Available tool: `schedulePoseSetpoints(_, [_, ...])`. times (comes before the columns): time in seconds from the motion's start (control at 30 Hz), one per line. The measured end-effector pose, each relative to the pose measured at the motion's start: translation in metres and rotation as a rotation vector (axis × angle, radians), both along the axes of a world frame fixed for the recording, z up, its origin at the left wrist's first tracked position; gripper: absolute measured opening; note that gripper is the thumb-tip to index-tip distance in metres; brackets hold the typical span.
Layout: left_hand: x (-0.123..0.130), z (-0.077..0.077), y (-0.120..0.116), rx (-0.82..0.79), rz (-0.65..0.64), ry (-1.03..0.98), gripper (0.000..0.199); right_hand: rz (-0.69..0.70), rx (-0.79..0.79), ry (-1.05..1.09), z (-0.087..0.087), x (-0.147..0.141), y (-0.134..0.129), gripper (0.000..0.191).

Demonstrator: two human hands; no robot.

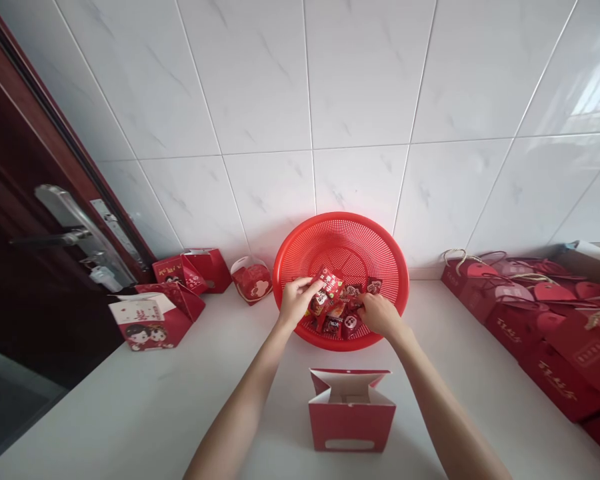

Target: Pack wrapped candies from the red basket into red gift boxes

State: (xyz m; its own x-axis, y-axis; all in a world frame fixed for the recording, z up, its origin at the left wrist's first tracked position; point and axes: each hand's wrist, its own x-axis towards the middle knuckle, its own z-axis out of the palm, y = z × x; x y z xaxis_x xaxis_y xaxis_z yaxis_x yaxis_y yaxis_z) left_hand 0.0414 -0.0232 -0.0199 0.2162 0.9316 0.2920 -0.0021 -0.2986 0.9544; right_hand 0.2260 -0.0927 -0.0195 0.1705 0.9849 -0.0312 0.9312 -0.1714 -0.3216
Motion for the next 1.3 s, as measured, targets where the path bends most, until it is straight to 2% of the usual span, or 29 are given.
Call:
schedulePoseSetpoints(0.13, [-0.001, -0.012, 0.009, -0.009, 0.012, -0.002, 0.028, 0.011, 0.050, 0.067, -0.001, 0.005, 0.003, 0.024])
schedulePoseSetpoints(0.23, [-0.001, -0.017, 0.012, -0.023, 0.028, -0.020, 0.029, 0.020, 0.121, 0.151, 0.001, 0.009, 0.005, 0.032])
schedulePoseSetpoints(0.4, [-0.001, -0.018, 0.006, -0.050, 0.032, -0.081, 0.032, 0.029, 0.230, 0.313, 0.008, 0.017, 0.002, 0.044])
schedulePoseSetpoints(0.53, [-0.006, -0.020, 0.002, -0.032, 0.086, -0.159, 0.031, 0.008, 0.297, 0.378, 0.011, 0.018, 0.000, 0.043])
schedulePoseSetpoints(0.67, [-0.014, -0.022, 0.007, -0.081, 0.181, -0.284, 0.032, -0.014, 0.322, 0.395, 0.009, 0.016, 0.001, 0.041])
schedulePoseSetpoints(0.77, [-0.016, -0.020, 0.011, -0.121, 0.227, -0.341, 0.031, -0.007, 0.317, 0.405, 0.006, 0.012, 0.003, 0.040])
schedulePoseSetpoints(0.97, [-0.013, -0.010, 0.010, -0.213, 0.217, -0.429, 0.032, 0.100, 0.319, 0.500, -0.003, -0.006, 0.006, 0.030])
schedulePoseSetpoints(1.17, [-0.015, -0.001, 0.008, -0.210, 0.191, -0.459, 0.030, 0.165, 0.308, 0.587, -0.020, -0.028, 0.013, 0.048])
schedulePoseSetpoints(1.3, [-0.017, 0.000, 0.009, -0.214, 0.197, -0.444, 0.032, 0.150, 0.330, 0.620, -0.028, -0.033, 0.018, 0.043])
